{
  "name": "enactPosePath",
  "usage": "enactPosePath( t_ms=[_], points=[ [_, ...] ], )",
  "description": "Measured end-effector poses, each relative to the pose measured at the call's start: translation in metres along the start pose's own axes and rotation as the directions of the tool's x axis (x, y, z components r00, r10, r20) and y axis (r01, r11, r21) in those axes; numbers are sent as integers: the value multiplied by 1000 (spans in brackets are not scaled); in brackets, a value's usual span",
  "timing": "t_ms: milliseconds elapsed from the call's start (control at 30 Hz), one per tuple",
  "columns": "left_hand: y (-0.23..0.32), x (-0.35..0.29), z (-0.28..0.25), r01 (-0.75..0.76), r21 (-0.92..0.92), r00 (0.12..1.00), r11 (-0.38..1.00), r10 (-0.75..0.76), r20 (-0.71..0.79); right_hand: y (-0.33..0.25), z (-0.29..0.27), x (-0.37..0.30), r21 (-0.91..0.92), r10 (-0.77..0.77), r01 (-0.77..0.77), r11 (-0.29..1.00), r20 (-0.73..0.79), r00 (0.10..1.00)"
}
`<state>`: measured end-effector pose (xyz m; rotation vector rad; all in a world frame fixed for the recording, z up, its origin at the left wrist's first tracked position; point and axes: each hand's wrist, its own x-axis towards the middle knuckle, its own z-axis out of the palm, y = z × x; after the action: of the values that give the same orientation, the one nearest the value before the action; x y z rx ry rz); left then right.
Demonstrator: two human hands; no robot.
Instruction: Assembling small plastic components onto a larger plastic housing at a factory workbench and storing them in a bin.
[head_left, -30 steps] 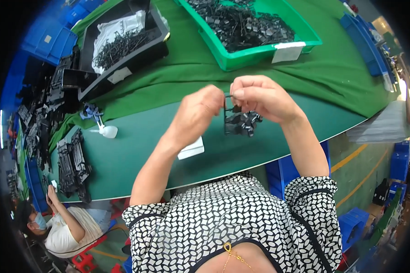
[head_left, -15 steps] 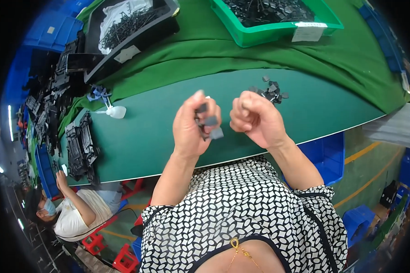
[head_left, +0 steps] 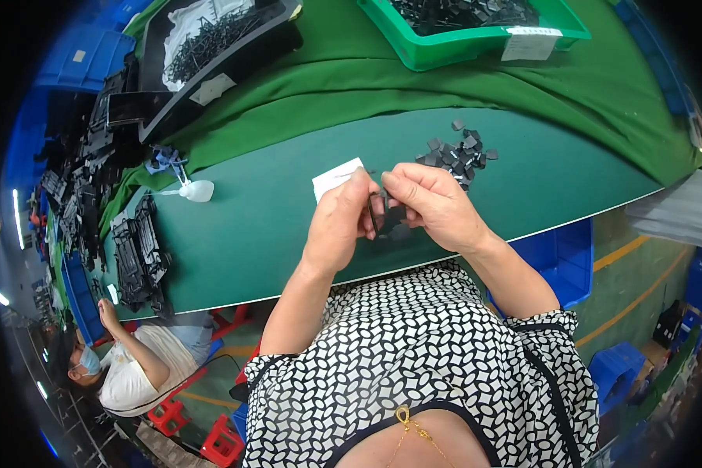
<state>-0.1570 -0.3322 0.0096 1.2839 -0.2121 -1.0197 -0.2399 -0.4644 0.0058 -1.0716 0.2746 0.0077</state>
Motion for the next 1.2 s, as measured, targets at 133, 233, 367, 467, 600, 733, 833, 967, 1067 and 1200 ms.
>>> enactPosePath(
  t_ms=[133, 233, 367, 467, 600, 733, 833, 967, 1067, 1200],
  points=[
    [-11, -7, 5, -84, -80, 996, 993, 83, -18, 7, 4, -2, 111, 4, -9, 994, 42, 999],
    [-12, -3, 10, -99, -356, 995, 929, 105, -2, 10, 8, -4, 364, 74, -66, 929, -8, 997],
    [0, 9, -10, -66, -675, 982, 734, 169, 88, 9, -9, -1, 682, -38, 31, 731, -4, 999],
    [2, 6, -1, -130, -283, 991, 950, 135, 0, 11, -6, -4, 549, 44, -88, 831, 92, 995],
    [3, 3, 0, -201, 22, 979, 979, 201, -20, 8, 0, -4, 470, 122, -188, 862, 168, 978],
    [-4, 5, 3, -202, 119, 971, 972, 215, -108, 10, 4, -4, 346, 162, -196, 918, 125, 979],
    [-7, -1, -1, 20, -5, 996, 1000, -21, -86, 9, 4, -3, 229, 107, -102, 968, -6, 994],
    [-14, -6, 1, -67, -75, 996, 995, 71, 58, 13, 1, -4, 60, 48, -49, 997, 16, 999],
    [-14, -9, 10, -29, -173, 997, 985, 17, -69, 9, 8, -6, 224, 90, -89, 971, 5, 996],
    [-11, 0, -1, 75, -759, 994, 647, 8, 105, 19, -4, -5, 725, 47, -83, 684, 69, 996]
  ],
)
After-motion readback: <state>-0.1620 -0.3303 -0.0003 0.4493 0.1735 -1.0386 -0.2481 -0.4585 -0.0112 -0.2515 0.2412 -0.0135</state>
